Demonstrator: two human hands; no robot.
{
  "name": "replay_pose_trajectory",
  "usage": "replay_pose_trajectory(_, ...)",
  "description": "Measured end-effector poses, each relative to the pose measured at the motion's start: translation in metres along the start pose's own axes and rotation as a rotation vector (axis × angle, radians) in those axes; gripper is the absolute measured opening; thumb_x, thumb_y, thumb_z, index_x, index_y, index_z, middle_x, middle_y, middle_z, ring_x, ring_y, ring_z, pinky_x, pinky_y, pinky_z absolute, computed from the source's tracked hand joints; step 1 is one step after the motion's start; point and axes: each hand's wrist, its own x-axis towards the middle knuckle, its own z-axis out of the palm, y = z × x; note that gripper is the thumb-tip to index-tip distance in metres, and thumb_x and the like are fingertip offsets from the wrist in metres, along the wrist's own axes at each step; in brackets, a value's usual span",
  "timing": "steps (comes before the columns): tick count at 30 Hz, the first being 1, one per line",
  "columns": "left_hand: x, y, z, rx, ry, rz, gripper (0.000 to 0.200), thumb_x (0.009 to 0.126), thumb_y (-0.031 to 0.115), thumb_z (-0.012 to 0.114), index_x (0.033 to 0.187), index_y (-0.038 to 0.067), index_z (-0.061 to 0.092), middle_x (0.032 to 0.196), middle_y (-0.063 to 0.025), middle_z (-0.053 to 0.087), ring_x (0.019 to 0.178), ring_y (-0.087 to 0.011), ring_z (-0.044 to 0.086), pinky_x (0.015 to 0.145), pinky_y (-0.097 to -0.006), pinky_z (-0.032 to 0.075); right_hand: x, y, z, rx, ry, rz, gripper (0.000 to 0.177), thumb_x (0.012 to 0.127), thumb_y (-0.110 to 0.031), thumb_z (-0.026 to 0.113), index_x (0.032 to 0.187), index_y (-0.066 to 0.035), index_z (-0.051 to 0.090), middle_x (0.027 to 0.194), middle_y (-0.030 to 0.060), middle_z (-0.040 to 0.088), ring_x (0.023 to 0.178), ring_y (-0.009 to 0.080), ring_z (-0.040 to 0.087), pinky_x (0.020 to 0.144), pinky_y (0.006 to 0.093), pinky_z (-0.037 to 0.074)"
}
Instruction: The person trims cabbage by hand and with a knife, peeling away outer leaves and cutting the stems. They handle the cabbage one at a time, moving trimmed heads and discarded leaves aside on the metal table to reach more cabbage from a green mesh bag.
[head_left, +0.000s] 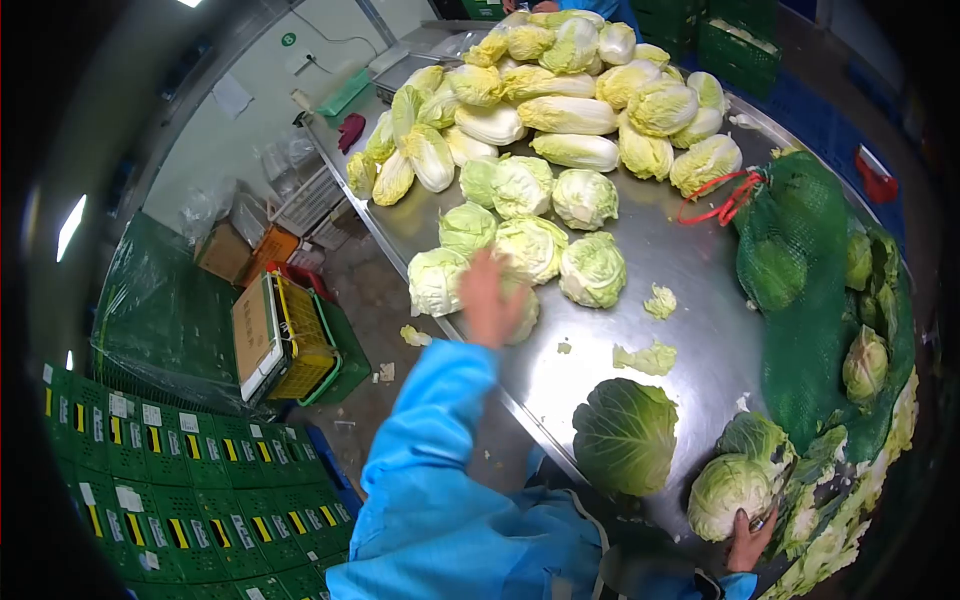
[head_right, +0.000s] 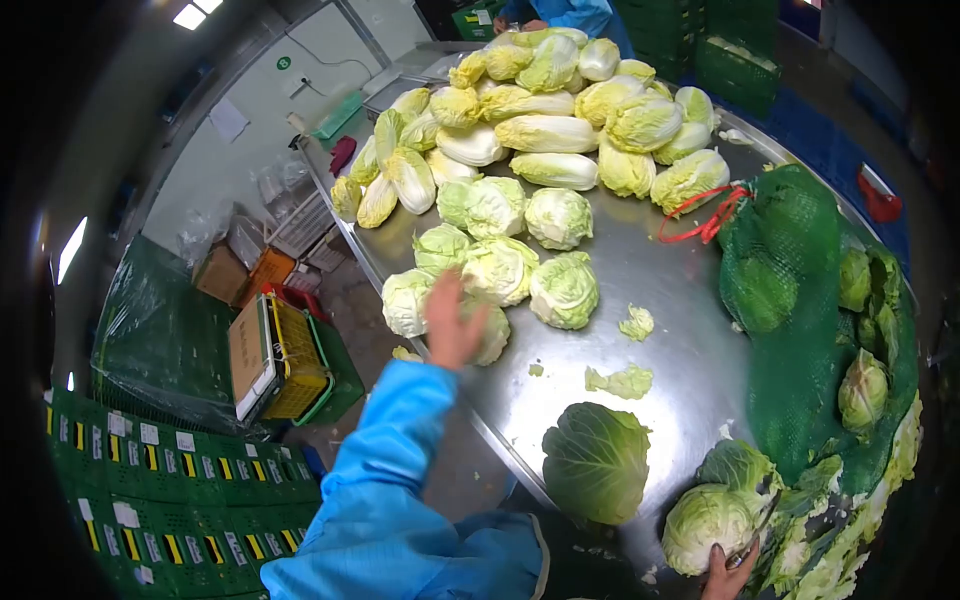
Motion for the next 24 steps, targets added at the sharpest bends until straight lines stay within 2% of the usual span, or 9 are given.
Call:
replay_pose_trajectory(3, 0.030, -0.099, -0.020, 0.227, -0.064, -0.116, 0.057, 0.070, 0.023, 0.074, 0.122, 0.012, 0.054, 0.135, -0.0135, 0.044, 0.122, -0.0329, 0.044, 0.098, -0.0489, 0.035, 0.007, 0.006, -0.001, 0.095, 0.005, 0.034, 0.071, 0.083, -0.006, 0.064, 0.142, 0.002, 0.026, 0.130, 0.0165, 0.045, 0.113, 0.0243, 0.049, 0.097, 0.0339, 0.039)
replay_pose_trajectory(6, 0.070, -0.131, -0.026, 0.093, -0.202, -0.275, 0.063, 0.070, 0.021, 0.074, 0.128, 0.012, 0.051, 0.135, -0.0138, 0.044, 0.123, -0.0337, 0.043, 0.098, -0.0466, 0.038, 0.013, 0.009, -0.005, 0.046, 0.006, 0.039, 0.071, 0.082, -0.007, 0.065, 0.141, 0.003, 0.026, 0.132, 0.0167, 0.045, 0.114, 0.0247, 0.049, 0.098, 0.0350, 0.038)
replay_pose_trajectory(8, 0.095, -0.151, -0.018, 0.032, -0.297, -0.258, 0.066, 0.071, 0.017, 0.073, 0.132, 0.015, 0.048, 0.135, -0.0133, 0.044, 0.122, -0.0349, 0.043, 0.099, -0.0429, 0.040, 0.011, -0.006, 0.003, 0.060, -0.001, 0.023, 0.072, 0.082, -0.009, 0.066, 0.141, 0.003, 0.026, 0.132, 0.0168, 0.044, 0.115, 0.0254, 0.048, 0.099, 0.0353, 0.038)
replay_pose_trajectory(10, 0.113, -0.167, -0.007, 0.068, -0.554, 0.021, 0.067, 0.070, 0.011, 0.075, 0.132, 0.017, 0.049, 0.131, -0.0152, 0.047, 0.117, -0.0342, 0.049, 0.096, -0.0395, 0.042, 0.012, -0.012, 0.007, 0.115, 0.013, 0.044, 0.074, 0.081, -0.009, 0.066, 0.141, 0.003, 0.026, 0.133, 0.0170, 0.043, 0.116, 0.0257, 0.047, 0.099, 0.0351, 0.038)
replay_pose_trajectory(11, 0.121, -0.181, -0.001, 0.047, -0.673, 0.076, 0.059, 0.071, 0.012, 0.075, 0.126, 0.018, 0.056, 0.130, -0.0144, 0.049, 0.116, -0.0339, 0.050, 0.096, -0.0393, 0.042, 0.012, -0.015, 0.008, 0.110, 0.016, 0.046, 0.074, 0.081, -0.009, 0.066, 0.141, 0.003, 0.026, 0.133, 0.0170, 0.043, 0.116, 0.0257, 0.047, 0.099, 0.0351, 0.038)
replay_pose_trajectory(14, 0.131, -0.199, 0.006, 0.006, -0.626, 0.230, 0.044, 0.072, 0.013, 0.075, 0.115, 0.013, 0.063, 0.117, -0.0131, 0.057, 0.105, -0.0331, 0.057, 0.087, -0.0391, 0.047, 0.012, -0.020, 0.010, 0.075, 0.063, 0.160, 0.074, 0.081, -0.011, 0.066, 0.142, 0.002, 0.025, 0.129, 0.0170, 0.047, 0.112, 0.0253, 0.050, 0.096, 0.0354, 0.040)
replay_pose_trajectory(18, 0.138, -0.217, 0.011, -0.101, -0.617, 0.207, 0.028, 0.074, 0.014, 0.073, 0.101, 0.008, 0.066, 0.100, -0.0122, 0.062, 0.090, -0.0313, 0.061, 0.075, -0.0380, 0.049, 0.015, -0.012, 0.008, 0.126, 0.065, 0.078, 0.077, 0.080, -0.013, 0.068, 0.142, 0.002, 0.025, 0.125, 0.0167, 0.050, 0.106, 0.0243, 0.053, 0.090, 0.0337, 0.044)
replay_pose_trajectory(20, 0.142, -0.205, 0.008, -0.057, -0.460, 0.300, 0.019, 0.076, 0.012, 0.071, 0.093, 0.005, 0.065, 0.089, -0.0121, 0.062, 0.077, -0.0300, 0.062, 0.066, -0.0369, 0.049, 0.017, -0.014, 0.009, 0.102, 0.095, 0.102, 0.078, 0.080, -0.013, 0.070, 0.142, 0.002, 0.025, 0.123, 0.0167, 0.051, 0.104, 0.0247, 0.055, 0.089, 0.0339, 0.045)
replay_pose_trajectory(24, 0.159, -0.184, -0.003, 0.027, -0.427, 0.334, 0.016, 0.077, 0.010, 0.069, 0.092, 0.004, 0.064, 0.088, -0.0135, 0.061, 0.077, -0.0311, 0.061, 0.067, -0.0358, 0.050, 0.017, -0.017, 0.012, 0.122, 0.124, 0.176, 0.078, 0.080, -0.013, 0.070, 0.142, 0.002, 0.025, 0.123, 0.0171, 0.052, 0.105, 0.0257, 0.055, 0.090, 0.0359, 0.045)
